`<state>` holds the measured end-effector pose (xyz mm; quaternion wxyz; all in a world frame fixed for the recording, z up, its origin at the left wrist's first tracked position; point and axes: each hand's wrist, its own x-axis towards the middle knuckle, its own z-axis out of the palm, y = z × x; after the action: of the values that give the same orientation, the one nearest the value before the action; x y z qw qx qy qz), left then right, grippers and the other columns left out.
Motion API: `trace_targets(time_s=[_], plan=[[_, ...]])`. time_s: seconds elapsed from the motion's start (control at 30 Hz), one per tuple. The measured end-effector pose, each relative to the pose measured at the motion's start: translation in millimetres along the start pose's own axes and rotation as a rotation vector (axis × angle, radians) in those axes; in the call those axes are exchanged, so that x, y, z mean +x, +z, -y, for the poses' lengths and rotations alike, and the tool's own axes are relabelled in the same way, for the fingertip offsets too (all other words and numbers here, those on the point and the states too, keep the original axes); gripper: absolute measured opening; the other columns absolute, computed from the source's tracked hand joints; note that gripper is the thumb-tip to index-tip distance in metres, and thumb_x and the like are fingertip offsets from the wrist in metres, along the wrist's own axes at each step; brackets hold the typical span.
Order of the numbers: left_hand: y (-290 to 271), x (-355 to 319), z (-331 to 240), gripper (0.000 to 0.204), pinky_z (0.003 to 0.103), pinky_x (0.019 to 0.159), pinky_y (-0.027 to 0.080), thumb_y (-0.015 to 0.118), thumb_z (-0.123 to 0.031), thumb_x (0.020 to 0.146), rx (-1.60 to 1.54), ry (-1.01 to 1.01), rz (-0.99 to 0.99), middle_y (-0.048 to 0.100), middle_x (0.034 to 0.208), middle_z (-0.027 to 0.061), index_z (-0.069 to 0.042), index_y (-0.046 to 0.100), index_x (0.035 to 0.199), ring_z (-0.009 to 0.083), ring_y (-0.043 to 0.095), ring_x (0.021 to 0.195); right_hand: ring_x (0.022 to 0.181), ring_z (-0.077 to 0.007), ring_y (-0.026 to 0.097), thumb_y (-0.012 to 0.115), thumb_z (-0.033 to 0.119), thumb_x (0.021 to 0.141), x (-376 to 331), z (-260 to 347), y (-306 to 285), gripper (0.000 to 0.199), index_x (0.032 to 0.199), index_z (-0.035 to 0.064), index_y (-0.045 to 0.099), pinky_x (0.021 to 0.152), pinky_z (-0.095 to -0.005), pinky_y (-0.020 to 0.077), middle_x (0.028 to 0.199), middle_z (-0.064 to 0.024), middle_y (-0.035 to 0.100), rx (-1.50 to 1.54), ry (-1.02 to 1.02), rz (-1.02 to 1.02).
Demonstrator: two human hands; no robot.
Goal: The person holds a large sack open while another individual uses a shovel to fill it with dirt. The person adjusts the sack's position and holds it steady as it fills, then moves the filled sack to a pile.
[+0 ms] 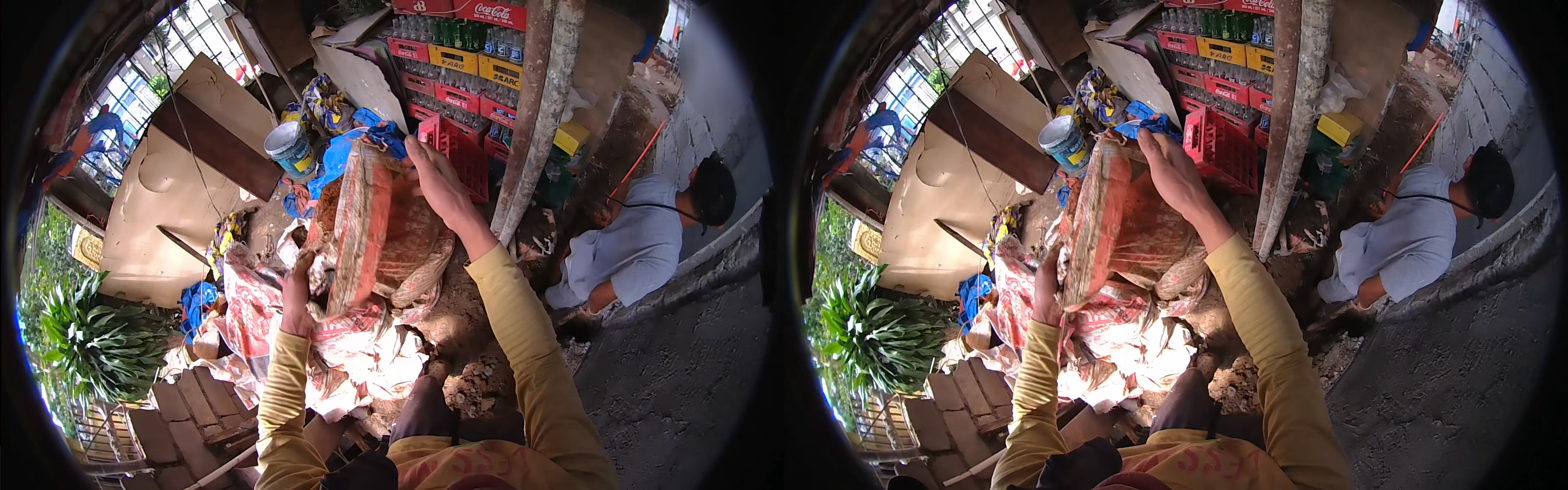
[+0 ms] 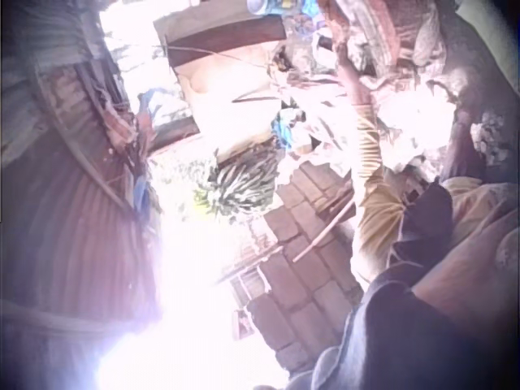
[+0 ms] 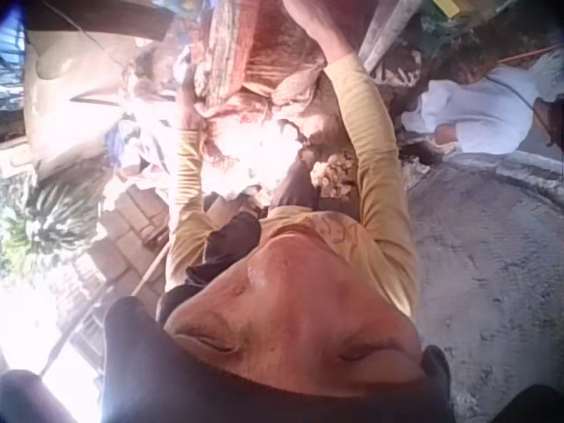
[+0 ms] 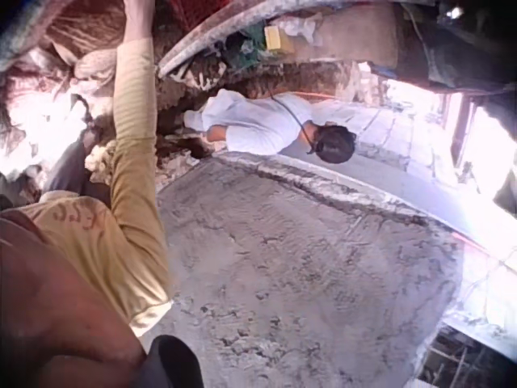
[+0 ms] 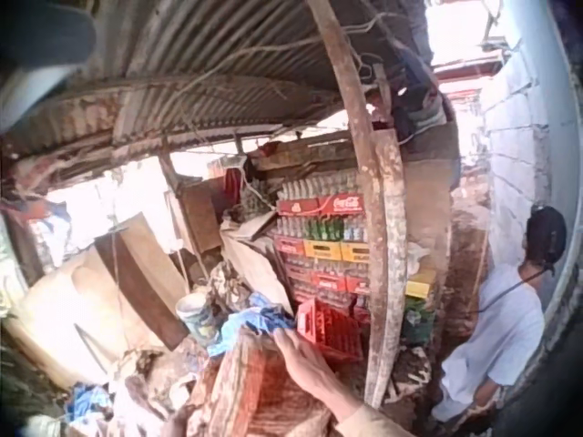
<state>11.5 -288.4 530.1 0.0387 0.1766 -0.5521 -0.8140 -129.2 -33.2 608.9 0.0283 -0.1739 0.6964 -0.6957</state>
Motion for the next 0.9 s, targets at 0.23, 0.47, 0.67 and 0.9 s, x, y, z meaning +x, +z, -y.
trace_targets(time_s=[0.23, 0.47, 0.67, 0.9], plan=[[-153, 259, 113, 0.047, 0.04, 0.07, 0.05, 0.054, -0.036, 0.085, -0.144, -0.117, -0.253, 0.061, 0.099, 0.0109, 0.001, 0.057, 0.113, 0.0242, 0.06, 0.081, 0.067, -0.0102, 0.054, 0.054, 0.035, 0.094, -169, -170, -108, 0.036, 0.107, 0.001, 0.058, 0.061, -0.0249, 0.0454, 0.081, -0.0013, 0.057, -0.137, 0.275, -0.395], [-145, 234, 155, 0.052, 0.038, 0.063, 0.048, 0.062, -0.043, 0.081, 0.182, -0.084, -0.411, 0.064, 0.086, 0.0093, 0.004, 0.064, 0.103, 0.0205, 0.058, 0.071, 0.085, -0.0344, 0.065, 0.062, 0.025, 0.079, -614, -232, -138, 0.026, 0.093, 0.0025, 0.065, 0.073, -0.0434, 0.051, 0.087, -0.0191, 0.067, -0.67, 1.008, -0.707], [-110, 103, 218, 0.076, 0.051, 0.093, 0.04, 0.047, -0.059, 0.085, 0.826, -0.003, -0.986, 0.057, 0.115, 0.0303, 0.011, 0.056, 0.114, 0.044, 0.055, 0.103, 0.08, -0.0377, 0.065, 0.059, 0.018, 0.077, -761, -199, -99, 0.018, 0.08, 0.0016, 0.067, 0.07, -0.0429, 0.0515, 0.082, -0.0218, 0.066, -0.692, 1.223, -1.328], [-155, 4, 331, 0.03, 0.03, 0.045, 0.048, 0.056, -0.02, 0.087, 0.445, -0.152, -0.47, 0.051, 0.08, 0.008, -0.002, 0.044, 0.108, 0.0178, 0.049, 0.055, 0.049, -0.0145, 0.053, 0.054, 0.016, 0.085, -674, -243, -107, 0.013, 0.084, 0.0052, 0.063, 0.043, -0.0281, 0.0424, 0.063, -0.0052, 0.056, -0.007, 0.952, -1.226]])
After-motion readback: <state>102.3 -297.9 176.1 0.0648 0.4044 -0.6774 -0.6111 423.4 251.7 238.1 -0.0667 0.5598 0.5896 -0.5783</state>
